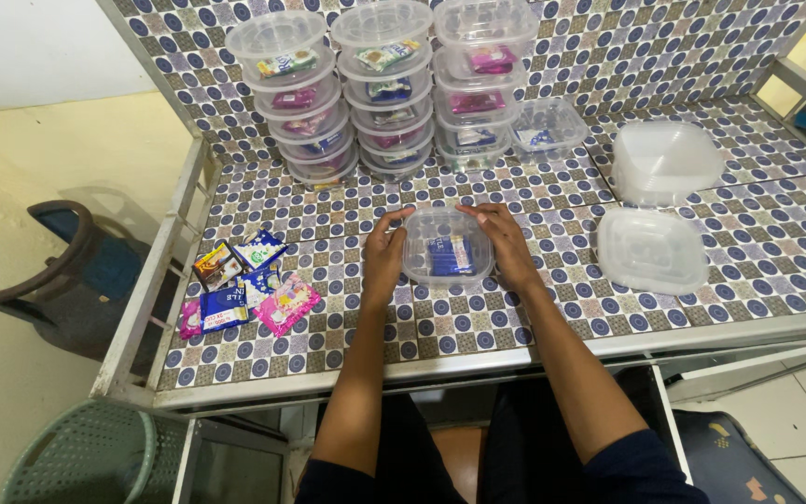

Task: The person sits at a table with stacks of small plastic containers and loose packets. They open a container, place small packaged items inside, press the lid closed, and set the filled container onto the stacks, repeating with more containers and packets.

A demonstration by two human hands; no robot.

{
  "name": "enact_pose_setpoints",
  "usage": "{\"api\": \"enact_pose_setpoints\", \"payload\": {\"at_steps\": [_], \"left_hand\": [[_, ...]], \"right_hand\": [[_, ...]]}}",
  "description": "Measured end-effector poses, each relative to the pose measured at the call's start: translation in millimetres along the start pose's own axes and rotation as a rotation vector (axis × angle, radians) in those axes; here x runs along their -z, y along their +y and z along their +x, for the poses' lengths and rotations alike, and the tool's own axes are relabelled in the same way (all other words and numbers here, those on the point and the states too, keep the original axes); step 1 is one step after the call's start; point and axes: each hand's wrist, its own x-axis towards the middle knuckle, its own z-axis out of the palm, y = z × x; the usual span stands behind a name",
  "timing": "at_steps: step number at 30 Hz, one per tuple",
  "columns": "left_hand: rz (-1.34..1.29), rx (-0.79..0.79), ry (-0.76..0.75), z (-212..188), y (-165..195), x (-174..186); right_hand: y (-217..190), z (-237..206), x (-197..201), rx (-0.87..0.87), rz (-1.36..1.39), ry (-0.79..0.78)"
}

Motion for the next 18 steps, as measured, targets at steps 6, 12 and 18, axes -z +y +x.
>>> {"api": "enact_pose_setpoints", "payload": {"at_steps": [6, 12, 18], "left_hand": [[0.03, -0.011, 0.0, -2, 1, 0], [0.042, -0.009, 0.008, -2, 1, 0], [0.014, -0.006, 0.008, -1, 0, 1]], "right_hand": [[-11, 0, -4, -0.098, -0.003, -0.008], [-15, -2, -6, -0.103, 0.005, -0.011], [-15, 0, -7, -0.117, 0.077, -0.028]]}}
